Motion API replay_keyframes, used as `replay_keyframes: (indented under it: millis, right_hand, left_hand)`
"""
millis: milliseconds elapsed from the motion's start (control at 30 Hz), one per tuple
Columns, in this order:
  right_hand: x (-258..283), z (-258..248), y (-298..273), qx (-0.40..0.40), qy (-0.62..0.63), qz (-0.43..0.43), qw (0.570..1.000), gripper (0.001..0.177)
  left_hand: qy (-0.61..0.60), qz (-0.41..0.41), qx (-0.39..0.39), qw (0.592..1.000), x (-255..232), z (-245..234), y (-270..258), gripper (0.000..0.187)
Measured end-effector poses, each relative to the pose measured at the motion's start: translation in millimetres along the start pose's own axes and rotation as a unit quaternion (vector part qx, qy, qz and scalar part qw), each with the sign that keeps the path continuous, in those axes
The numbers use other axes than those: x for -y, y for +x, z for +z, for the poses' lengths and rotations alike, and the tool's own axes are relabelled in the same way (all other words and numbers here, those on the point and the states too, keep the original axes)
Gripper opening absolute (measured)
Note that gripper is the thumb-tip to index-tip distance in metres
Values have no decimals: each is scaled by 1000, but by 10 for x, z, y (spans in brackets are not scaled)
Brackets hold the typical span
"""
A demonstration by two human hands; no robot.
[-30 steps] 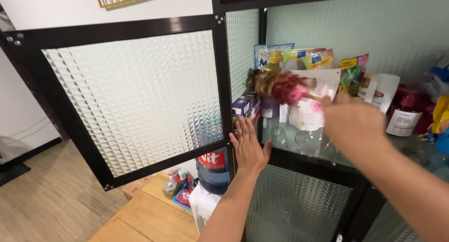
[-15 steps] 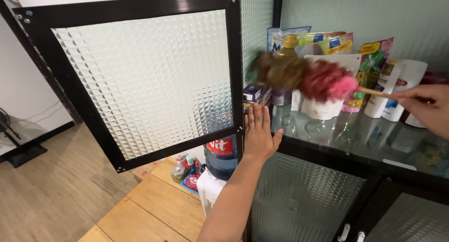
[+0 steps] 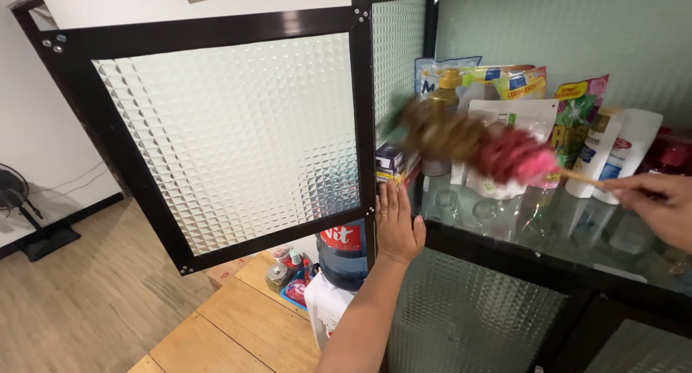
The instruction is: Organizing various household products and dusting the inside of a storage cabinet.
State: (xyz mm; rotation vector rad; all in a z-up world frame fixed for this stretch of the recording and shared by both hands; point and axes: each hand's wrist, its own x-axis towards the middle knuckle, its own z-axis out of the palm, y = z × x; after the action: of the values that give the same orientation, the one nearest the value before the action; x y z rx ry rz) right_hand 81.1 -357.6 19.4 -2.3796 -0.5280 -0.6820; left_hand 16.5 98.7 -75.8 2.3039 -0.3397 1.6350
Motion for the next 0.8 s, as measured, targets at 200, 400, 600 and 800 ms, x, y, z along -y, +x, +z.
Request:
replay_keyframes:
  millis: [200, 400, 600, 800]
  right_hand:
    - [-347, 373, -250, -123, 98, -35, 987, 15]
    - [156, 380, -476, -134, 53, -19, 989, 17]
    - [-112, 402, -452, -147, 43, -22, 988, 17]
    - [-249, 441, -458, -155, 77, -44, 984, 17]
  left_hand:
    - [18, -11, 16, 1000, -66, -141, 93, 80]
    - [26, -2, 62, 998, -69, -266, 179, 82]
    - [28, -38, 33, 998, -370, -331, 64, 81]
    - [31, -162, 97, 981, -636, -379, 108, 85]
